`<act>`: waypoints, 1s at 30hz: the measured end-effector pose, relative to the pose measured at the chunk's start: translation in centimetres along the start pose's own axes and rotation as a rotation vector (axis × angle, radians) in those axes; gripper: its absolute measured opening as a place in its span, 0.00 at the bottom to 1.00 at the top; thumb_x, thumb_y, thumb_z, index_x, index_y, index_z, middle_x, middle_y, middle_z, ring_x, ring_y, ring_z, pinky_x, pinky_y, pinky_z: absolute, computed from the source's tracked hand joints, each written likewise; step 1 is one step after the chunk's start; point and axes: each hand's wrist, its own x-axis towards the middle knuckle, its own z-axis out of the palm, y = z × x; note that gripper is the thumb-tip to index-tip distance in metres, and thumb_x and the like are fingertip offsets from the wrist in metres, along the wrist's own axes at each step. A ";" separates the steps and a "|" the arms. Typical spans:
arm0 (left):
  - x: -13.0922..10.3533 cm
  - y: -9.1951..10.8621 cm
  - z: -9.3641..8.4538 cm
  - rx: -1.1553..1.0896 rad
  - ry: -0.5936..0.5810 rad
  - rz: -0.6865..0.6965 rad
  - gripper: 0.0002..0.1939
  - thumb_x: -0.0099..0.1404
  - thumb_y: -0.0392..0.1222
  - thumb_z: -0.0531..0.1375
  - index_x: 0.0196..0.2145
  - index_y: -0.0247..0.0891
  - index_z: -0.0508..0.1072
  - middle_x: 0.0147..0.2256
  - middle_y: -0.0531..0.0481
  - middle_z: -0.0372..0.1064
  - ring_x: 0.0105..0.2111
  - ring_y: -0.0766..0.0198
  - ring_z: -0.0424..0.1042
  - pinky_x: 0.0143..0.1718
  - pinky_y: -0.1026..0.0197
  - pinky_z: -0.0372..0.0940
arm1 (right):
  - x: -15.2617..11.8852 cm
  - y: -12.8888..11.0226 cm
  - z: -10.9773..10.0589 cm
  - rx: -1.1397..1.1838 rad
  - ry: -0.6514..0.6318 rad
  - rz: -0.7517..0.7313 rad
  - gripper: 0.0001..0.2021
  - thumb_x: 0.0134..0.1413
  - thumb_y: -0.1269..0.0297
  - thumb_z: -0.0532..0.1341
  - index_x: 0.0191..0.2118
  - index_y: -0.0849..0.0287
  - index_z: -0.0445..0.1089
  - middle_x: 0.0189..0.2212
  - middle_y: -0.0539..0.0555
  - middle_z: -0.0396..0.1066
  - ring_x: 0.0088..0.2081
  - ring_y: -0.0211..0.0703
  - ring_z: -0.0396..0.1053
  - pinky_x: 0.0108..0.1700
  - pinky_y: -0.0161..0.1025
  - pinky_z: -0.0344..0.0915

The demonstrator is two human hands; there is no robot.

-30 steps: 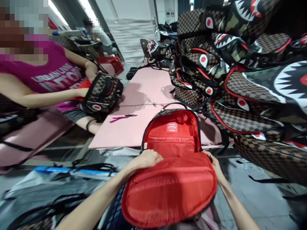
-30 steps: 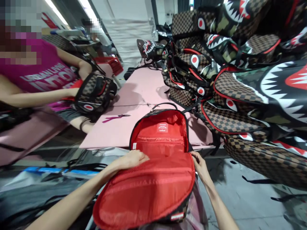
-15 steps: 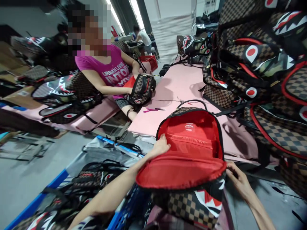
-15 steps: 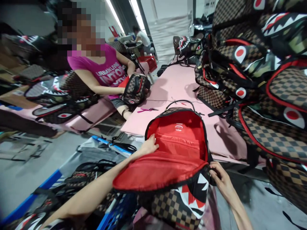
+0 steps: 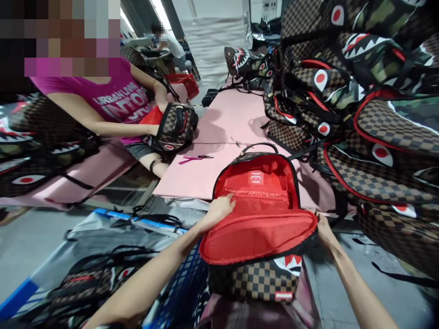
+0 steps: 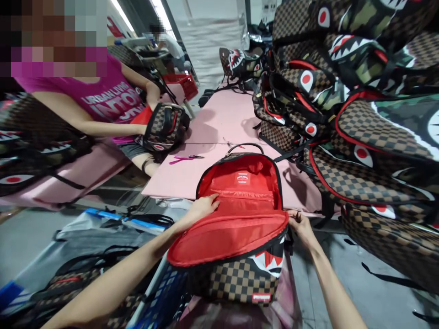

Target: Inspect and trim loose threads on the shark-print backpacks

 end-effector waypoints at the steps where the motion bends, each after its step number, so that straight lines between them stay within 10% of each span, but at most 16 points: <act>1: 0.0 0.4 0.0 0.004 -0.003 0.010 0.22 0.65 0.45 0.46 0.54 0.38 0.62 0.45 0.36 0.70 0.45 0.50 0.71 0.43 0.53 0.63 | 0.2 0.1 -0.4 -0.008 -0.001 -0.006 0.17 0.42 0.50 0.62 0.31 0.60 0.70 0.24 0.53 0.70 0.23 0.38 0.62 0.25 0.35 0.60; 8: 0.4 1.9 1.5 -0.049 0.039 -0.011 0.23 0.64 0.46 0.48 0.53 0.33 0.63 0.43 0.31 0.70 0.43 0.45 0.71 0.43 0.46 0.62 | 0.3 1.2 -1.3 -0.116 -0.120 -0.048 0.14 0.45 0.50 0.60 0.29 0.56 0.69 0.18 0.49 0.64 0.21 0.38 0.59 0.26 0.35 0.58; 13: 1.2 -0.3 -3.0 -0.223 0.103 0.103 0.17 0.60 0.44 0.54 0.45 0.36 0.70 0.36 0.42 0.74 0.39 0.54 0.73 0.41 0.57 0.65 | 0.7 2.1 -1.0 -0.094 -0.113 0.027 0.16 0.43 0.48 0.61 0.25 0.58 0.64 0.15 0.46 0.58 0.19 0.34 0.53 0.22 0.33 0.51; 15: 0.9 -1.5 -5.6 -0.401 0.283 0.132 0.18 0.62 0.45 0.50 0.46 0.36 0.69 0.37 0.45 0.73 0.37 0.59 0.73 0.39 0.60 0.66 | 0.9 2.0 -1.0 -0.100 -0.099 0.033 0.16 0.43 0.49 0.60 0.27 0.59 0.64 0.15 0.45 0.58 0.18 0.33 0.53 0.20 0.32 0.48; 19: -2.3 -0.1 -5.8 -0.787 1.071 0.072 0.19 0.66 0.45 0.44 0.49 0.37 0.64 0.42 0.45 0.69 0.42 0.59 0.69 0.42 0.55 0.66 | 1.2 1.6 -0.7 -0.115 -0.054 -0.046 0.15 0.46 0.52 0.59 0.23 0.60 0.64 0.17 0.48 0.61 0.20 0.35 0.57 0.24 0.34 0.54; 25: -7.9 9.9 6.0 -0.134 0.489 1.007 0.18 0.63 0.46 0.52 0.51 0.48 0.66 0.53 0.51 0.64 0.56 0.54 0.59 0.56 0.47 0.54 | 0.8 2.0 -0.3 -0.206 0.089 -0.209 0.11 0.53 0.57 0.53 0.28 0.58 0.67 0.23 0.51 0.67 0.25 0.40 0.62 0.31 0.37 0.58; 30: -7.3 11.6 10.0 0.085 0.214 1.056 0.25 0.65 0.48 0.50 0.60 0.49 0.54 0.63 0.53 0.46 0.62 0.52 0.45 0.59 0.41 0.46 | 0.1 2.6 -1.3 -0.575 0.221 -0.469 0.08 0.55 0.63 0.53 0.33 0.58 0.67 0.27 0.53 0.68 0.28 0.42 0.65 0.31 0.36 0.57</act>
